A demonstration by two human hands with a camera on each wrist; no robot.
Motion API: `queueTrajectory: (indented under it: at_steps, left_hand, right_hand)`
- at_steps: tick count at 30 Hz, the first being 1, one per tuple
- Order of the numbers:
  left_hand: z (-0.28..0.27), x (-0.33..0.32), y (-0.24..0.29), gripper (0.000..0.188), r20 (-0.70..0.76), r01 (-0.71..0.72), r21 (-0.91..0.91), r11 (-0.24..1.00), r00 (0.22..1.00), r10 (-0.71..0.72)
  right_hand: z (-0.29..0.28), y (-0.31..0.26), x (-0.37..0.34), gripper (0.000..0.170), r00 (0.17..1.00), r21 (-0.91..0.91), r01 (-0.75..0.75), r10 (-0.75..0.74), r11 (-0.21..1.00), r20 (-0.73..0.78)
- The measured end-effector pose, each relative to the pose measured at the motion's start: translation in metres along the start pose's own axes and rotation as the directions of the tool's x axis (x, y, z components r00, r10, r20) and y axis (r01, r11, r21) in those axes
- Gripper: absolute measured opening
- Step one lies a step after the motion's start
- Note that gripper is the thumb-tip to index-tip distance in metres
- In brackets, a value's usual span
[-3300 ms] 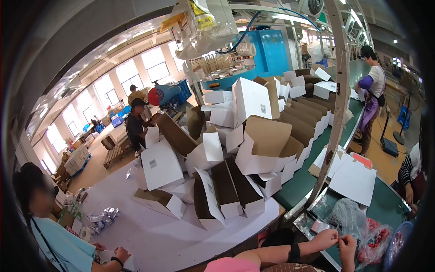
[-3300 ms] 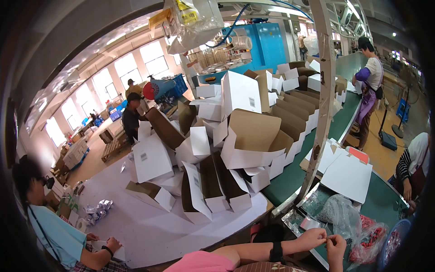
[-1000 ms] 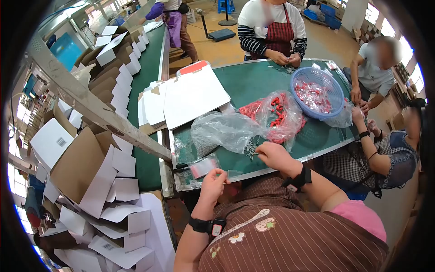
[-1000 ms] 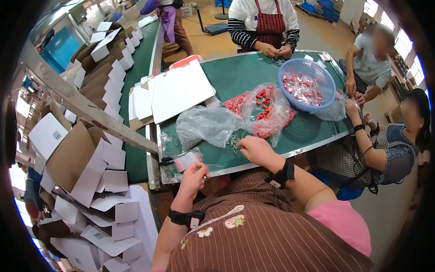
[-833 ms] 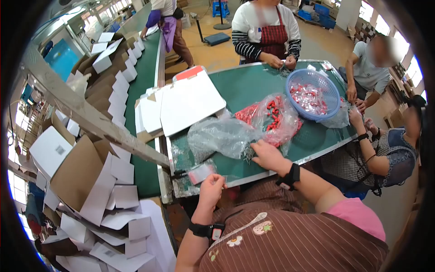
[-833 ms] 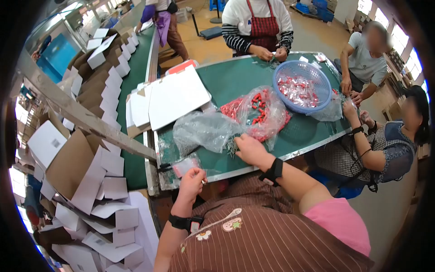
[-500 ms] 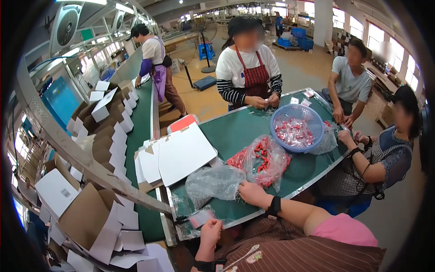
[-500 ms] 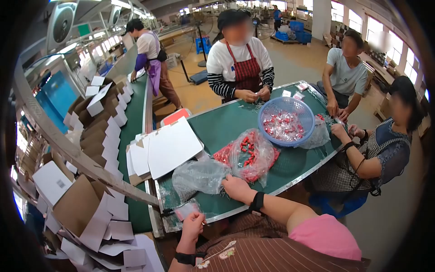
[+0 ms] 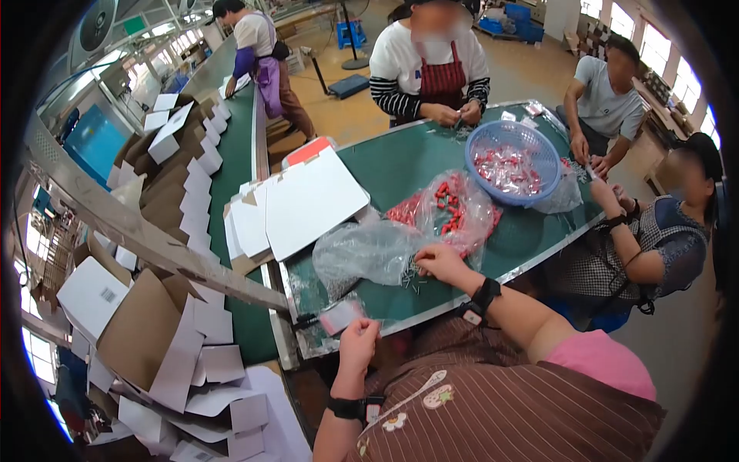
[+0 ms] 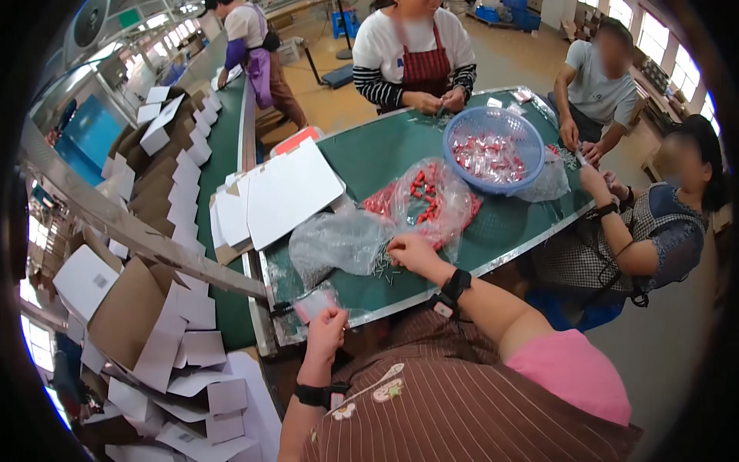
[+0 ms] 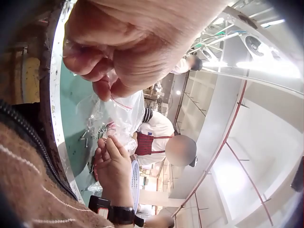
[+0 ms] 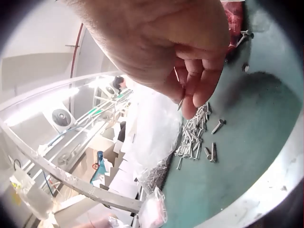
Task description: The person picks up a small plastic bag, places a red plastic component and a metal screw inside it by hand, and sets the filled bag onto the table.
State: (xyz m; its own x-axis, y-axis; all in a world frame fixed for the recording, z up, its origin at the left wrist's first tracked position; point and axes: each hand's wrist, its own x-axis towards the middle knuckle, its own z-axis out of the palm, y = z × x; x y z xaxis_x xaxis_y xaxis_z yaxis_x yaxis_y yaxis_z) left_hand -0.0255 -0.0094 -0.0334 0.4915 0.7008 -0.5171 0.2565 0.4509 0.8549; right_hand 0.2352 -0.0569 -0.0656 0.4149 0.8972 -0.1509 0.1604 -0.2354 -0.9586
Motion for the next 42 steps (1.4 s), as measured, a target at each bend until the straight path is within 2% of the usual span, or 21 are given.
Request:
queueTrajectory:
  at_steps: [1, 3, 6, 12, 19, 25, 30, 31, 33, 34, 36, 37, 39, 40, 42]
  left_hand:
    - [0.000, 0.000, 0.000, 0.011, -0.006, 0.008, -0.002, 1.000, 1.000, -0.008]
    - [0.000, 0.000, -0.001, 0.010, -0.004, 0.004, 0.010, 1.000, 1.000, -0.004]
    - [-0.001, 0.000, -0.001, 0.010, -0.005, 0.012, 0.011, 1.000, 1.000, -0.012]
    - [0.000, 0.000, -0.002, 0.010, -0.013, 0.018, 0.009, 1.000, 1.000, -0.018]
    - [-0.001, 0.000, -0.002, 0.010, -0.018, 0.020, -0.004, 1.000, 1.000, -0.020]
    - [-0.001, 0.002, -0.005, 0.012, -0.023, 0.030, 0.017, 0.999, 0.999, -0.030]
    - [-0.002, 0.004, -0.005, 0.012, -0.015, 0.032, 0.009, 0.999, 0.999, -0.032]
    - [-0.001, 0.004, -0.004, 0.012, -0.014, 0.031, 0.009, 0.999, 0.999, -0.031]
    - [0.000, 0.002, -0.002, 0.013, -0.015, 0.038, 0.025, 0.999, 0.999, -0.037]
    - [0.000, 0.004, -0.003, 0.013, -0.018, 0.038, 0.025, 0.999, 0.999, -0.038]
    - [0.000, 0.010, -0.007, 0.015, -0.048, -0.067, 0.113, 0.991, 0.996, 0.073]
    - [0.000, 0.010, -0.006, 0.015, -0.051, -0.066, 0.113, 0.991, 0.996, 0.072]
    - [0.001, 0.013, 0.000, 0.017, -0.110, -0.105, 0.260, 0.960, 0.984, 0.138]
    - [0.002, 0.016, 0.000, 0.017, -0.118, -0.101, 0.258, 0.961, 0.984, 0.135]
    - [0.002, 0.023, -0.002, 0.020, -0.109, -0.251, 0.459, 0.852, 0.936, 0.335]
  right_hand:
    - [-0.001, -0.001, -0.001, 0.012, 1.000, 0.002, -0.006, 0.006, 1.000, 0.008]
    - [-0.003, -0.003, -0.002, 0.013, 0.991, 0.209, -0.123, 0.112, 0.970, 0.067]
    - [-0.003, -0.001, -0.005, 0.014, 0.976, 0.319, -0.214, 0.194, 0.923, 0.094]
    - [-0.006, -0.002, -0.006, 0.014, 0.955, 0.463, -0.296, 0.259, 0.835, 0.143]
    - [-0.007, -0.006, -0.009, 0.014, 0.938, 0.497, -0.345, 0.297, 0.796, 0.176]
    - [-0.009, 0.000, -0.007, 0.016, 0.926, 0.631, -0.375, 0.301, 0.679, 0.226]
    - [-0.011, -0.011, -0.007, 0.015, 0.894, 0.723, -0.439, 0.338, 0.533, 0.294]
    - [-0.010, -0.009, -0.007, 0.015, 0.894, 0.723, -0.439, 0.338, 0.534, 0.293]
    - [-0.009, -0.003, -0.008, 0.015, 0.928, 0.674, -0.372, 0.249, 0.639, 0.276]
    - [-0.011, -0.003, -0.008, 0.015, 0.928, 0.673, -0.373, 0.248, 0.638, 0.279]
    - [-0.013, -0.006, -0.010, 0.017, 0.920, 0.593, -0.391, 0.279, 0.704, 0.276]
    - [-0.014, -0.007, -0.011, 0.017, 0.919, 0.592, -0.393, 0.279, 0.704, 0.279]
    - [-0.013, -0.011, -0.013, 0.018, 0.921, 0.552, -0.386, 0.280, 0.739, 0.269]
    - [-0.013, -0.014, -0.014, 0.018, 0.919, 0.549, -0.392, 0.281, 0.738, 0.278]
    - [-0.008, -0.028, -0.019, 0.016, 0.943, 0.415, -0.316, 0.236, 0.853, 0.233]
